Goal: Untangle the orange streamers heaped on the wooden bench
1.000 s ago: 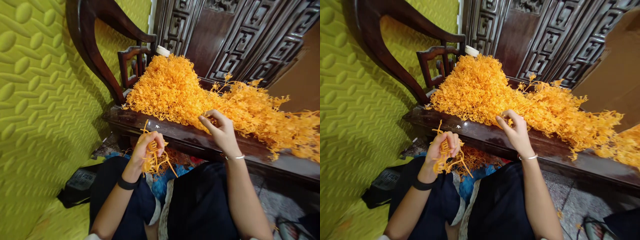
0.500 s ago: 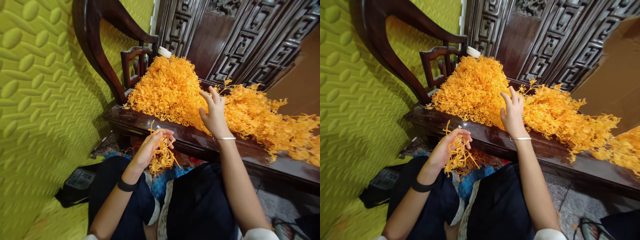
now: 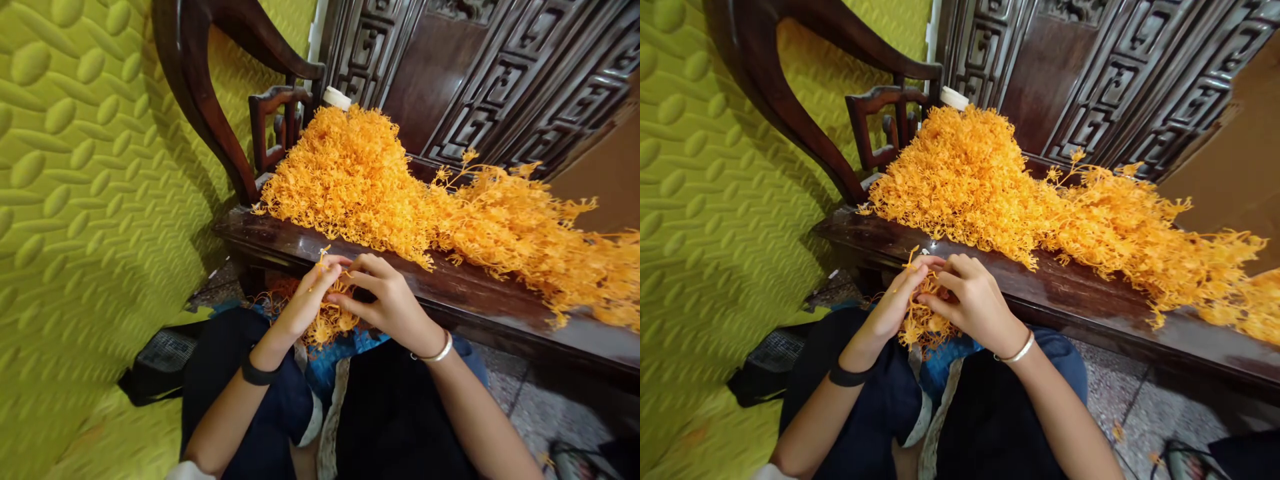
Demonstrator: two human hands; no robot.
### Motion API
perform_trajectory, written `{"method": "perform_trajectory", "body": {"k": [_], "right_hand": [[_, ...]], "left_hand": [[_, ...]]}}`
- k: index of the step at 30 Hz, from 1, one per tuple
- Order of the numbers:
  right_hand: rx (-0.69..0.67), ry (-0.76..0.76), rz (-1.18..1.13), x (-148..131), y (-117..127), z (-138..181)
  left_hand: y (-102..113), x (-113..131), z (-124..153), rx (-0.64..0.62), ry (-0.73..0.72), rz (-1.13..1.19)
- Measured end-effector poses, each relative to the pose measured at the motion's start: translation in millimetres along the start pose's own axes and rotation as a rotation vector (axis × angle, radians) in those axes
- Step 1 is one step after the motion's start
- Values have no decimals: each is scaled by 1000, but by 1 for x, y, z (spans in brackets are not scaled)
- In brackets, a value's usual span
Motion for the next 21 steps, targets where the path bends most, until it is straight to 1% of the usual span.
{"method": "perform_trajectory", "body": {"k": [2, 4, 7, 10, 14, 15, 17, 19, 21], "right_hand": [[-13, -59, -113, 4, 3, -1], [4, -134, -217, 9, 9, -1], [32, -184, -289, 12, 17, -1], [14, -186, -333, 13, 20, 0], [-25, -177, -317, 13, 19, 1], [-57, -175, -320, 12, 18, 1], [-165, -183, -368, 11, 13, 3], [-308, -204, -477, 8, 8, 6], [-409, -204, -606, 4, 3, 8]], "left_hand": [[-1, 0, 0, -16, 33, 6], [-2, -2, 0, -53, 110, 38], [-3, -4, 1, -83, 173, 65], [-4, -4, 1, -99, 147, 35], [0, 1, 1, -44, 63, -66], [1, 3, 2, -31, 39, -97], [3, 7, 3, -37, -9, -150], [4, 10, 6, -98, -19, -159], [3, 9, 9, -195, 42, -97]]}}
Point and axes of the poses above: each hand's wrist, its own z-axis away from the middle knuckle, its own y-axis out of the back of the hand, x = y × z, the point moved 4 cm from there along -z, towards the middle knuckle, and after that the axes turned 10 degrees about x, right-handed, at the moved point
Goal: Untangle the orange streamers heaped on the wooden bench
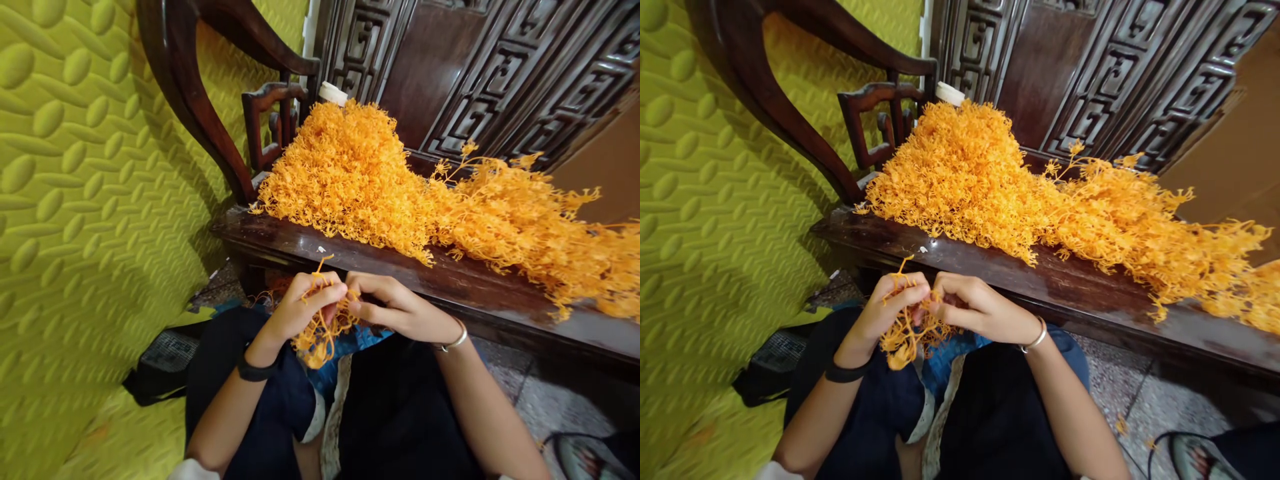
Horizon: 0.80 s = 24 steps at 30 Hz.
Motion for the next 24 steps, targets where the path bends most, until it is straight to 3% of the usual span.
{"method": "perform_trajectory", "body": {"k": [3, 9, 13, 20, 24], "right_hand": [[-64, 48, -152, -4, -7, 1], [-96, 90, -427, -4, -20, 0], [-42, 54, -505, -1, -21, -2], [59, 76, -271, -1, -15, -5], [61, 101, -341, -3, -13, -4]], "left_hand": [[-2, -4, 6, -132, 71, 133], [-4, -14, 15, -273, 122, 270], [-4, -11, 16, -286, 145, 346], [4, 15, 10, -205, -12, -172], [-1, 14, 14, -308, 38, -135]]}}
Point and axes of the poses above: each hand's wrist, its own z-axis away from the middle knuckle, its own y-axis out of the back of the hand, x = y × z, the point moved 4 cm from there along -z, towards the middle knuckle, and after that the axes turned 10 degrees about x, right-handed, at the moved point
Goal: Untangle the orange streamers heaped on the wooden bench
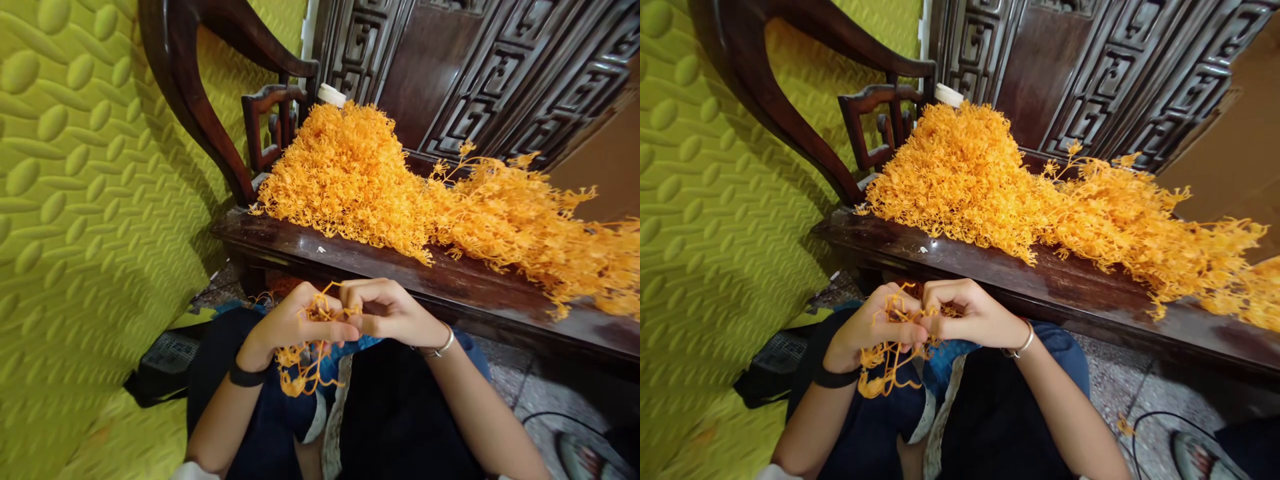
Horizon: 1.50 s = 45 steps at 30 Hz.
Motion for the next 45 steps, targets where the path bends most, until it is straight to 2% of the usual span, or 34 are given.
{"method": "perform_trajectory", "body": {"k": [3, 7, 10, 14, 18, 20, 23, 25, 28, 31, 33, 35, 38, 40, 45], "right_hand": [[-24, -2, -88, -2, -1, 2], [-53, -7, -171, -2, -3, 3], [-61, -23, -205, -3, -4, 4], [-44, -49, -211, -5, -3, 4], [-70, -90, -283, 0, -6, 4], [-57, -85, -409, 3, -7, 4], [69, 19, -588, 1, 4, 3], [223, 85, -463, -3, 19, 3], [552, 143, -57, -10, 52, 6], [895, 162, 189, -13, 89, 13], [1043, 143, 283, -9, 108, 17], [1126, 163, 403, -7, 123, 17], [1117, 296, 796, -11, 132, 11], [1025, 342, 1030, -10, 134, 3], [756, 299, 1340, 2, 130, -10]], "left_hand": [[-3, -3, 2, -6, -29, 68], [-6, -3, 2, 38, -149, 78], [-10, -6, 2, 65, -215, 172], [-21, -22, 1, 81, -161, 461], [-31, -36, -5, -10, -64, 721], [-28, -34, -9, -47, -98, 829], [-9, -23, -12, 38, -270, 1022], [4, -15, -12, 148, -321, 1007], [10, -9, -10, 275, -252, 813], [9, -7, -12, 348, -199, 685], [7, -9, -16, 373, -149, 643], [4, -13, -21, 387, -88, 616], [2, -19, -26, 400, -29, 603], [1, -22, -28, 406, -13, 596], [-1, -24, -28, 411, -29, 543]]}}
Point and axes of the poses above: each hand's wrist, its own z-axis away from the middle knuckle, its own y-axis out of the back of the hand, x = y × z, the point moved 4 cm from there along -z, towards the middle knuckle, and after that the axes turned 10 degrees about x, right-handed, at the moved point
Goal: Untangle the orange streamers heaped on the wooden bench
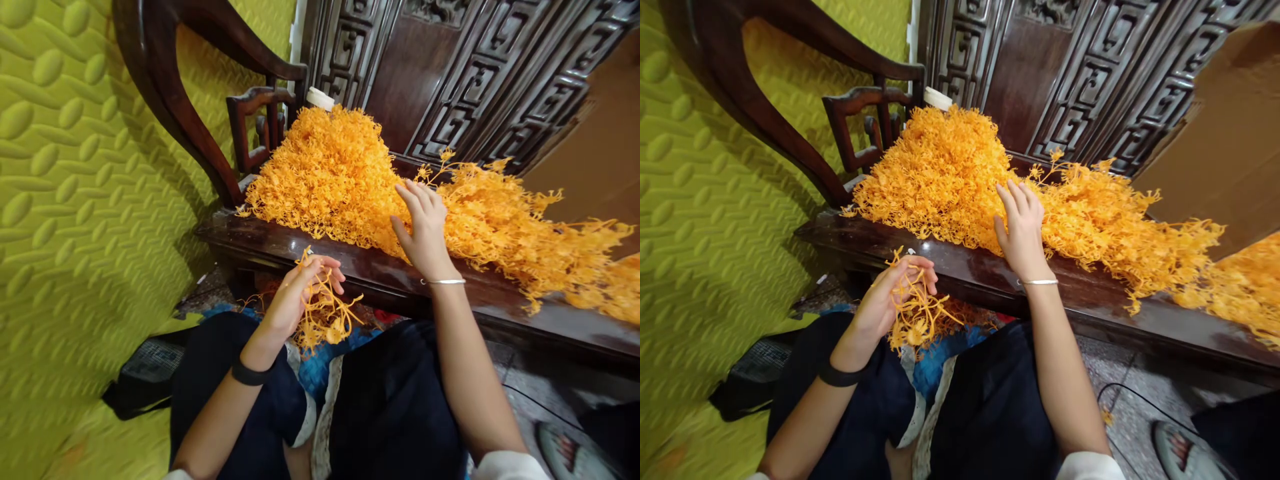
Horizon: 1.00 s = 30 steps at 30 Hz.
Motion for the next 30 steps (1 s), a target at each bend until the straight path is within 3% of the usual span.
{"method": "perform_trajectory", "body": {"k": [2, 5, 9, 13, 17, 21, 26, 30], "right_hand": [[7, 15, -45, -10, 2, 4], [8, -75, -302, -34, 14, 10], [-325, -191, -657, -74, 22, 22], [-557, -87, -685, -98, 23, 31], [-588, -31, -640, -100, 18, 34], [-657, -130, -775, -96, 14, 35], [-443, -302, -859, -87, 17, 32], [-456, -279, -871, -91, 14, 34]], "left_hand": [[-1, -1, 0, -2, -3, -6], [-1, 1, 0, -5, -24, -15], [0, 3, 0, 26, -27, -38], [3, 5, 1, 71, -41, -49], [5, 9, 2, 124, -102, -83], [6, 12, 2, 96, -139, -94], [5, 9, 5, -14, -90, -152], [-1, 7, 9, -86, -54, -302]]}}
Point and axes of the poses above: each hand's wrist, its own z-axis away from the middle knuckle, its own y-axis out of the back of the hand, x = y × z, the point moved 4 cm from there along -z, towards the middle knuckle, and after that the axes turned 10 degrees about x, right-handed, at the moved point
